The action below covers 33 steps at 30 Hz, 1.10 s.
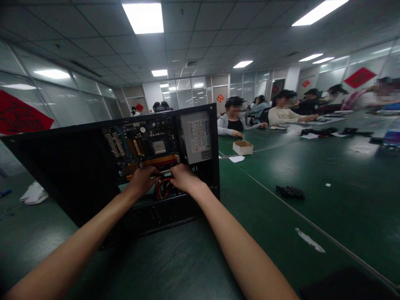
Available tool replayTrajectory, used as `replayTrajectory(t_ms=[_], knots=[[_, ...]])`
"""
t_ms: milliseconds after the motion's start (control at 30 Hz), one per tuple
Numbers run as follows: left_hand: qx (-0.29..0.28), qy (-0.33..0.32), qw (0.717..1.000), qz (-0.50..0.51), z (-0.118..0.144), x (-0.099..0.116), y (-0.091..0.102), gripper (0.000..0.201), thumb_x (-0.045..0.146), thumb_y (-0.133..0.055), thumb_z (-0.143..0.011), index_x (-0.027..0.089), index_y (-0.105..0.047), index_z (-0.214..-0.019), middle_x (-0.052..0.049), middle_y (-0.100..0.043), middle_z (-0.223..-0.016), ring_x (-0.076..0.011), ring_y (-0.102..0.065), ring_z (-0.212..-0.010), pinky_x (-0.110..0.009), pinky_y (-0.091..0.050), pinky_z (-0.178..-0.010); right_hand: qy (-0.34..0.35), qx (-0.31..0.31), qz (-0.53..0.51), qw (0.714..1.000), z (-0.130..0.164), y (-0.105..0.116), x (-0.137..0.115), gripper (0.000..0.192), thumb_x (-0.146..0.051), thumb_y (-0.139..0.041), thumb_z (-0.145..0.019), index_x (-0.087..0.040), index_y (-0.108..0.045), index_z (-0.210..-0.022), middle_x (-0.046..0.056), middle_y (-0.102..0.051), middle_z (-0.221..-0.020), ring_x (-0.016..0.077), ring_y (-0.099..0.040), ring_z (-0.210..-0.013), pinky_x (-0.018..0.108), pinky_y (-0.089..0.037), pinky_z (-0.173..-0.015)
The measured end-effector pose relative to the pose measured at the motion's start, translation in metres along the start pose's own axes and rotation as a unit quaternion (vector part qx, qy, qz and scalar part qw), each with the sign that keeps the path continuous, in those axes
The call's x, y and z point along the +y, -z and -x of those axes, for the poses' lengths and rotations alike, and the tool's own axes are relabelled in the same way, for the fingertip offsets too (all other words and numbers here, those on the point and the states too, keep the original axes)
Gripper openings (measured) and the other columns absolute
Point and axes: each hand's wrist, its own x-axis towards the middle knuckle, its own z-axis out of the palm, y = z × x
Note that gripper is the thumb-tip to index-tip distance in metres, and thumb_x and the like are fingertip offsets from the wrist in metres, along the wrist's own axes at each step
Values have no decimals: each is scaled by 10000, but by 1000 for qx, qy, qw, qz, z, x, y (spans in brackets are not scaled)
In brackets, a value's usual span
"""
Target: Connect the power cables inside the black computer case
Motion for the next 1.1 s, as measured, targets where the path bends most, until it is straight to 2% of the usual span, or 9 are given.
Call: replayTrajectory(t_ms=[333, 600, 833, 1100], knots=[[1, 8, 1000, 21, 4, 7, 8, 107, 139, -642, -790, 181, -681, -879, -53, -712, -901, -195, -665, -859, -281, -496, -762, 3, -18, -12, 1000, 2, 1, -3, 128, -231, -624, -840, -140, -663, -921, 107, -691, -983, 208, -639, -940, 248, -425, -738], [-8, 16, 1000, 17, 4, 4, 7, 131, 154, -625, -806, 173, -696, -915, -70, -716, -921, -214, -668, -889, -301, -494, -795, 22, 0, -15, 1000, 4, 2, -2, 103, -212, -626, -824, -135, -654, -886, 96, -688, -935, 201, -636, -910, 246, -412, -719], [-9, -14, 1000, 9, 6, 6, 10, 135, 151, -612, -811, 178, -704, -906, -61, -703, -927, -201, -665, -889, -271, -490, -778, 25, -10, -28, 999, 5, 1, -1, 105, -218, -614, -836, -143, -660, -895, 95, -692, -935, 194, -640, -884, 246, -409, -698], [-41, 31, 998, -27, 3, 9, 9, 152, 182, -600, -841, 178, -708, -948, -60, -715, -961, -191, -665, -910, -262, -481, -790, 12, -22, -23, 999, 2, 0, -2, 125, -234, -633, -832, -146, -671, -912, 94, -697, -941, 201, -645, -897, 240, -417, -702]])
